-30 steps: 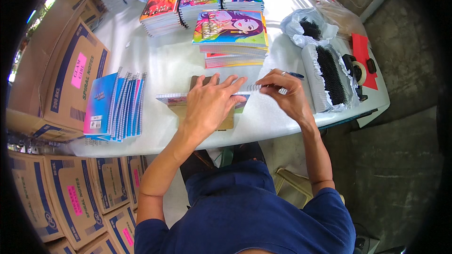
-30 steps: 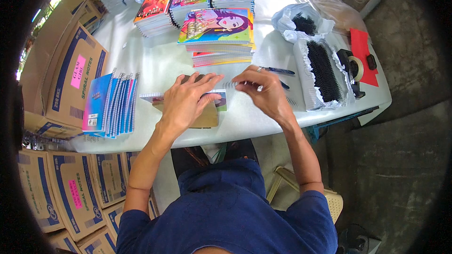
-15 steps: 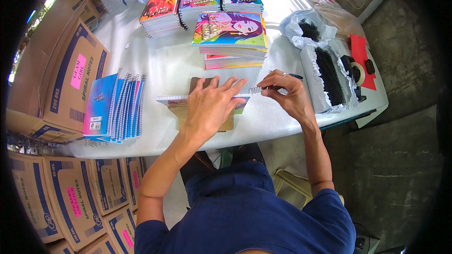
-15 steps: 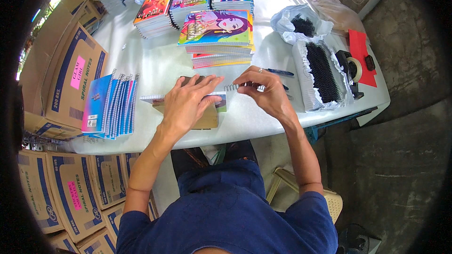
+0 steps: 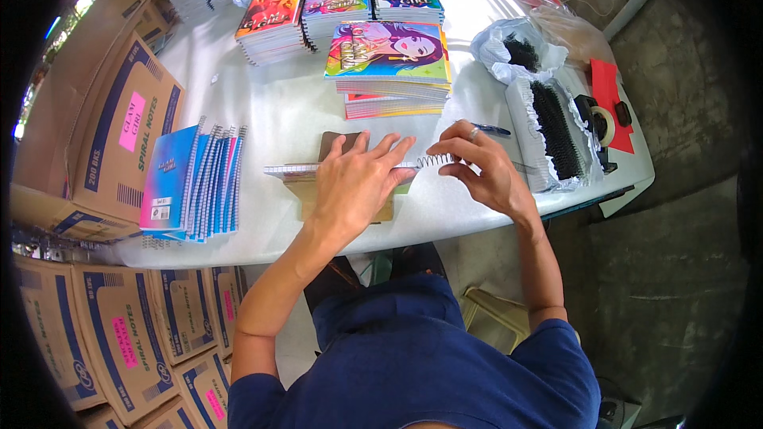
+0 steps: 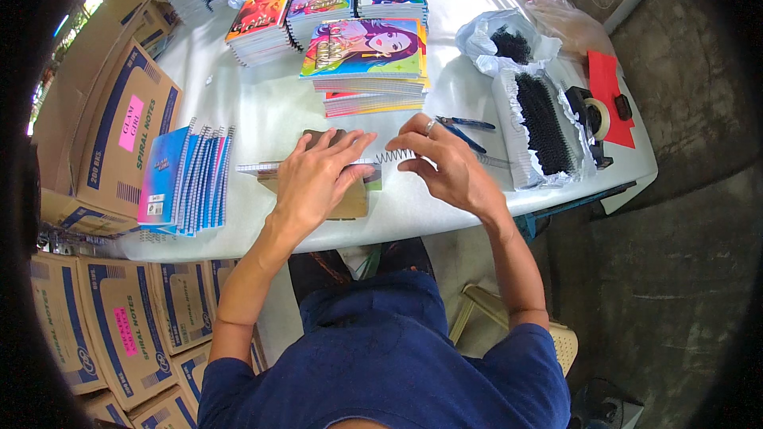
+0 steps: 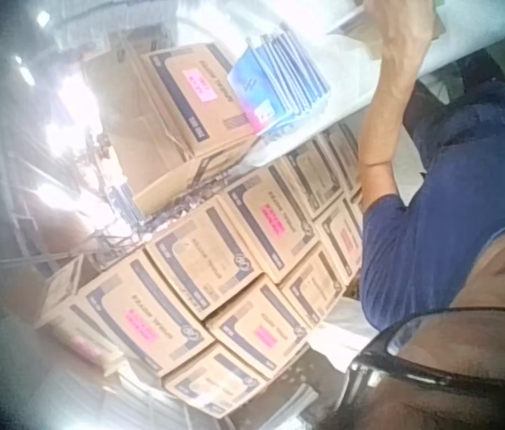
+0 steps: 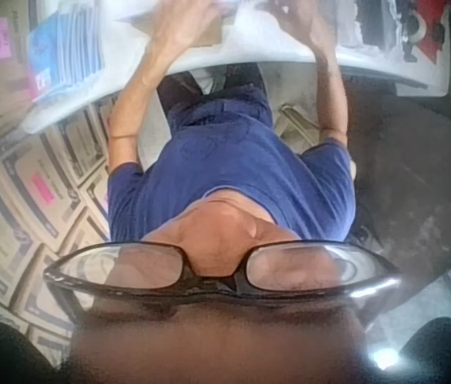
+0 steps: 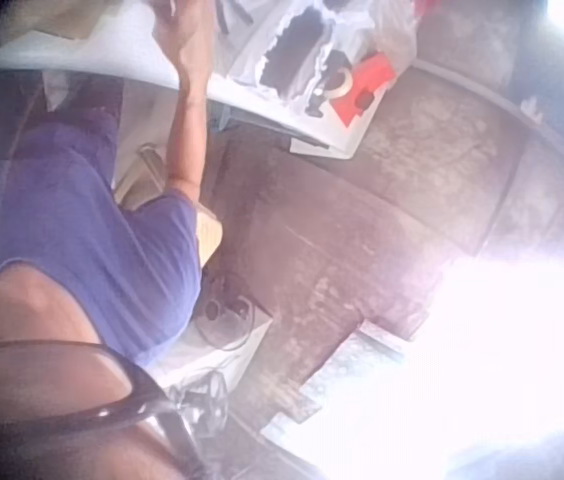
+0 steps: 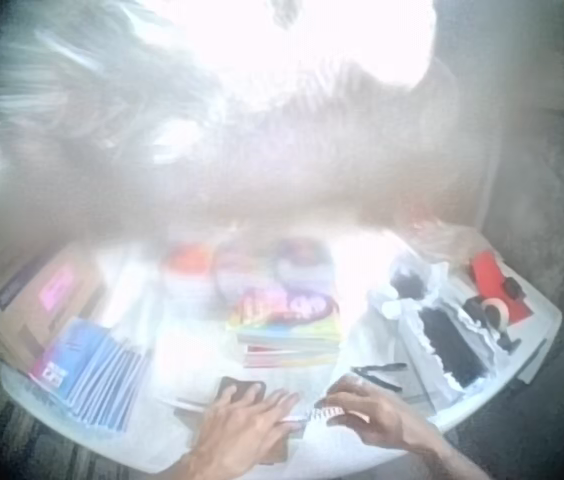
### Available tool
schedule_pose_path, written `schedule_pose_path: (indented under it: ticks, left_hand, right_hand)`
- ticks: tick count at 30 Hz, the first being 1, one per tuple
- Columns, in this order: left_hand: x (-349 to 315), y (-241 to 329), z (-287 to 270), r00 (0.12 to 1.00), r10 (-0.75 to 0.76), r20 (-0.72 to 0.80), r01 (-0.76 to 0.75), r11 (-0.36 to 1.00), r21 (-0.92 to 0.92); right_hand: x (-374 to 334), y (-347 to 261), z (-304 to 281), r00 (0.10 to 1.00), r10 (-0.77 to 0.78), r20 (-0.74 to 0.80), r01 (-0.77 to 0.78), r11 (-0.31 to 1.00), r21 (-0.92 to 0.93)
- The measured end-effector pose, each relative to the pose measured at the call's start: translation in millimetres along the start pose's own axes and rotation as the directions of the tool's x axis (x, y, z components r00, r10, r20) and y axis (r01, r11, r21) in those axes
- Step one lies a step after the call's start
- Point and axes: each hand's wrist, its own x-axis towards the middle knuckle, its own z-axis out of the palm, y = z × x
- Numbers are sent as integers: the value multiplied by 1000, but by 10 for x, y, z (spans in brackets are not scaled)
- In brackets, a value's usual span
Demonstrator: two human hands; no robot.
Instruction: The person picks up printed covers and paper stacks, aligns them on a binding jig, and uses pliers to crimp the ends of the spiral binding to secure the notebook.
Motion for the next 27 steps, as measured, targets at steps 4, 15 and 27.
schedule_pose_path:
  ticks: [4, 15, 27]
  left_hand:
    - [16, 19, -1, 1000, 2, -11, -2, 1000, -1]
    - [14, 13, -19, 1000, 4, -6, -4, 1000, -11]
    - [26, 10, 0, 1000, 20, -4, -20, 1000, -16]
  right_hand:
    - [-69, 60, 120, 975, -97, -202, 79, 992, -93]
    - [-176, 199, 372, 878, -360, -315, 227, 893, -388]
    - [-206, 408, 408, 859, -414, -303, 289, 878, -381]
